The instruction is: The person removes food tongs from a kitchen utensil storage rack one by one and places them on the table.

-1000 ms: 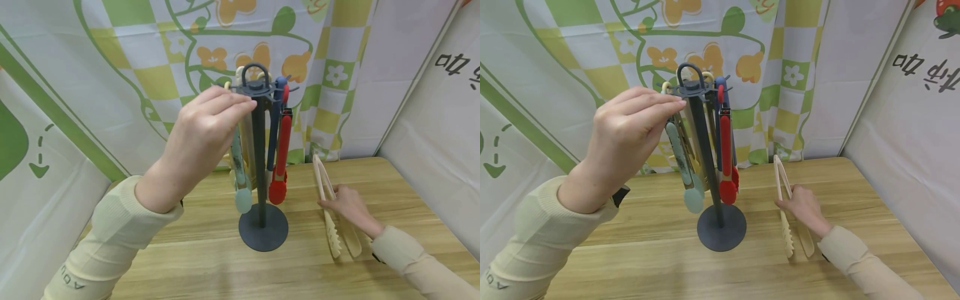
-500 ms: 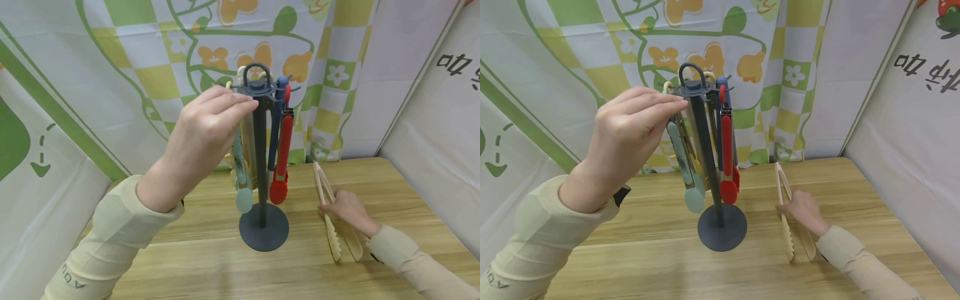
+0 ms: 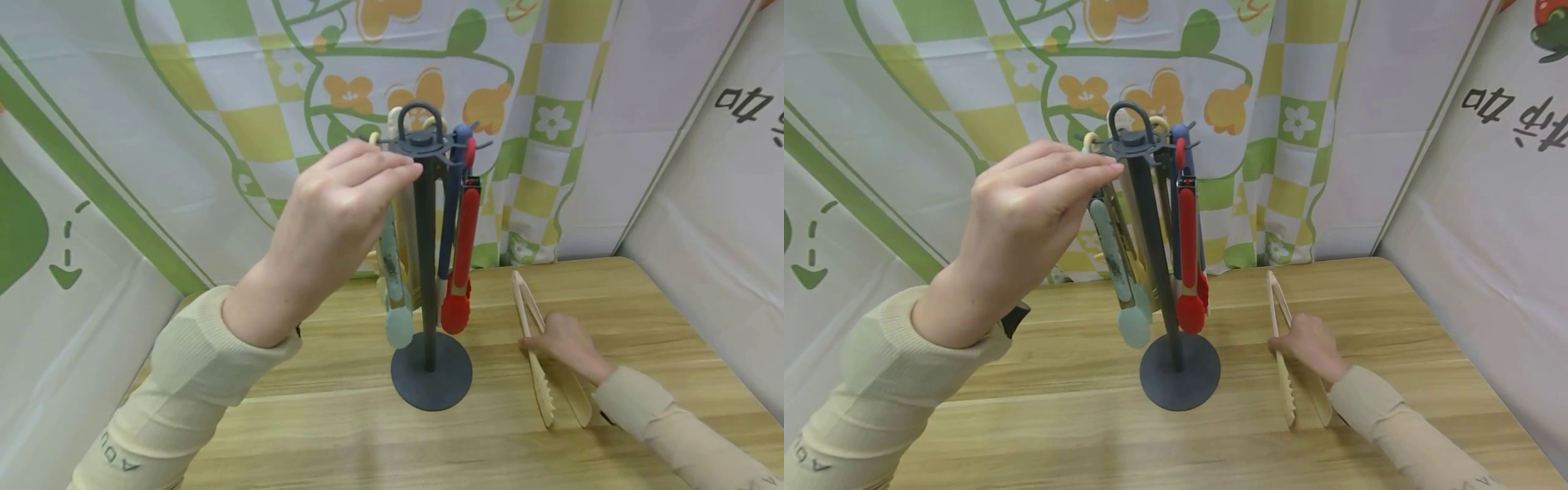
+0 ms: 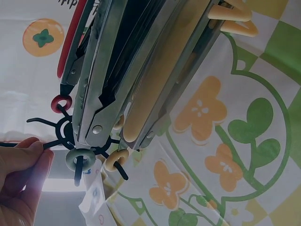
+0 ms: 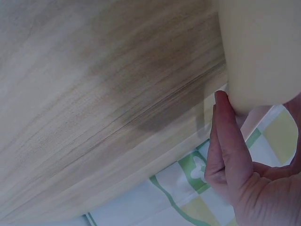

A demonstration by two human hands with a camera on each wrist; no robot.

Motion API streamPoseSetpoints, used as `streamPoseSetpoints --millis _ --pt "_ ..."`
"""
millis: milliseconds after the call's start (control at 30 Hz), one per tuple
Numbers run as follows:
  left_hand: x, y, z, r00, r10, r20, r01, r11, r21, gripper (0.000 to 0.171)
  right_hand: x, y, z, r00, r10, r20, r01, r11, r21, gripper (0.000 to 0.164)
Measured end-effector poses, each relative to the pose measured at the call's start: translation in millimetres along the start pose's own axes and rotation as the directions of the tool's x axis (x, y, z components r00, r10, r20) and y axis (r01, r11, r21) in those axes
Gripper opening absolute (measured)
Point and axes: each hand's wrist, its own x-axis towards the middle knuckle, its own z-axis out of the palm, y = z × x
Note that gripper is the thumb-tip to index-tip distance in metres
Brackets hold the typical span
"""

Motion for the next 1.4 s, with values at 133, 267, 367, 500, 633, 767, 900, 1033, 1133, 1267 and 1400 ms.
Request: streamPoseSetpoints --millis 133,267,367,500,633,767,900,1033,1133,1267,1400 --pt "0.4 0.1 -0.1 1.0 0.001 0.0 -0.001 1.0 -0.001 0.026 3.4 1.2 1.0 1.0 0.023 0.011 -0.022 1.0 -0.013 0.037" --pt "0.7 0.3 -0.1 1.0 0.002 -0.002 -0.002 1.0 -0.004 0.026 5.7 2.4 3.0 0.999 0.034 0.014 -0.033 0.999 -0.029 0.038" --pt "0.8 0.4 -0.1 1.0 0.003 -0.003 -0.003 1.0 -0.005 0.026 7.0 2.9 4.3 0.999 0.038 0.013 -0.037 0.998 -0.041 0.038" --pt "0.8 0.3 0.0 1.0 0.001 -0.004 -0.002 1.0 -0.007 0.026 8.6 3.3 5.5 0.999 0.039 0.006 -0.039 0.998 -0.051 0.038" --pt "0.6 0.1 -0.1 1.0 0.0 -0.002 0.0 1.0 -0.011 0.026 9.3 3.4 6.6 0.999 0.032 0.003 -0.032 0.998 -0.054 0.038" --pt "0.5 0.0 -0.3 1.0 -0.002 0.0 0.002 1.0 -0.014 0.026 9.4 2.9 7.0 0.999 0.036 0.006 -0.035 0.997 -0.067 0.038" --pt "0.4 0.0 -0.3 1.0 -0.003 0.0 0.003 1.0 -0.013 0.025 8.8 1.8 7.9 0.999 0.036 0.009 -0.035 0.996 -0.083 0.038" --pt "0.0 0.0 -0.4 1.0 -0.006 0.0 0.006 1.0 -0.015 0.025 7.6 0.9 8.4 0.999 0.036 0.008 -0.035 0.995 -0.088 0.038" --pt "-0.2 0.1 -0.5 1.0 -0.009 -0.001 0.009 1.0 -0.017 0.025 7.6 0.7 8.5 0.999 0.043 0.013 -0.042 0.996 -0.084 0.038" --pt "-0.4 0.1 -0.5 1.0 -0.011 -0.002 0.011 1.0 -0.016 0.025 8.1 0.3 9.1 0.999 0.048 0.025 -0.045 0.995 -0.085 0.038" --pt "-1.1 0.1 -0.5 1.0 -0.014 -0.003 0.014 1.0 -0.018 0.025 8.9 -0.1 9.3 0.998 0.045 0.031 -0.042 0.995 -0.093 0.038"
